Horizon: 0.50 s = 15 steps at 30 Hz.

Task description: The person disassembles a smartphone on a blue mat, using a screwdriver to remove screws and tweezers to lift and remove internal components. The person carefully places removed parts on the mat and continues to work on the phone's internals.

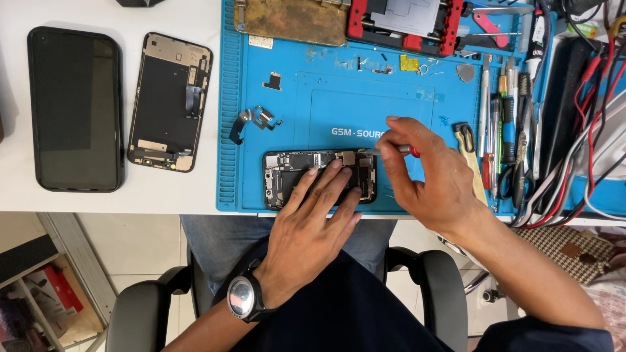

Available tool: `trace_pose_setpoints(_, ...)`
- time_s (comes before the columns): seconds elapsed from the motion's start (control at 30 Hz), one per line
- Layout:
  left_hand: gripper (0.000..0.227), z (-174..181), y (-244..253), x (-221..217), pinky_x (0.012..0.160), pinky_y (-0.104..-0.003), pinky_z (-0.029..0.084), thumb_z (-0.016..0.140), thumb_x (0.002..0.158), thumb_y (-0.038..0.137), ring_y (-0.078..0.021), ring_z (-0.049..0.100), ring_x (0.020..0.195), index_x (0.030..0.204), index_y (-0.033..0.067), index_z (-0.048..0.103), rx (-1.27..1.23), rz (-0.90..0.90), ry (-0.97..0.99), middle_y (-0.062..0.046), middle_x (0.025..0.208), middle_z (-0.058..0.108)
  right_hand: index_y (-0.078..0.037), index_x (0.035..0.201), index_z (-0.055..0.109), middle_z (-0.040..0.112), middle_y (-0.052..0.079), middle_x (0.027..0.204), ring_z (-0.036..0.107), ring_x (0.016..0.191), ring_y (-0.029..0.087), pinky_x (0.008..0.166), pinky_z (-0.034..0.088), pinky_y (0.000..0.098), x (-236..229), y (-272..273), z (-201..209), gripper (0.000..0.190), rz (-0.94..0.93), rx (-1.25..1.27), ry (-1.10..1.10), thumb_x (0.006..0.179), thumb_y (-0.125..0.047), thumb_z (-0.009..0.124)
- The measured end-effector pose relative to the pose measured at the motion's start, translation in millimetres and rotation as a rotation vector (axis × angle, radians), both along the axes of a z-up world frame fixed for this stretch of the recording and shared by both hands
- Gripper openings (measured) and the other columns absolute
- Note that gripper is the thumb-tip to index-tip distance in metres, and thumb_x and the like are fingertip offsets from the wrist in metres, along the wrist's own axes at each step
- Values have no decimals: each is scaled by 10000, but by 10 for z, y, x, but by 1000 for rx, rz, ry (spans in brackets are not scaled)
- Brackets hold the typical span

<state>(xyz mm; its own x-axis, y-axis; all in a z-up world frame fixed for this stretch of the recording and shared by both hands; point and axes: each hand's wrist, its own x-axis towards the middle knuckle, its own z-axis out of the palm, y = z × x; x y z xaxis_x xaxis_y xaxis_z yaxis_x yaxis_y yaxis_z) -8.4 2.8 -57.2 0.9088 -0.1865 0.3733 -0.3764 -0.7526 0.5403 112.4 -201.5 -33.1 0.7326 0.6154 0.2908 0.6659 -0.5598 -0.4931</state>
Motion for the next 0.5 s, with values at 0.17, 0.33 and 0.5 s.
trace_pose_setpoints(0.17,249,3,-3,0,1296,-522,404,712,1136,177,-344,541,1528,1337,30,722,3,4,2,-198,1503,636,2,1468,608,832,134,1191,831,1084,273,897,647,387,66,23,38,358,1,-54,46,1143,-99,719)
trace_pose_setpoints(0.33,247,4,-4,1,1295,-532,408,691,1143,183,-368,534,1528,1329,22,721,-14,3,3,-202,1503,635,-8,1570,471,747,183,1218,765,985,321,798,604,484,161,140,367,474,213,-158,96,1162,-114,688)
trace_pose_setpoints(0.5,247,-5,-9,-2,1303,-519,396,695,1143,197,-363,531,1532,1328,36,725,3,7,4,-193,1510,638,-25,1504,524,613,190,1268,607,749,337,546,485,490,208,224,573,345,238,-232,126,1175,-87,608)
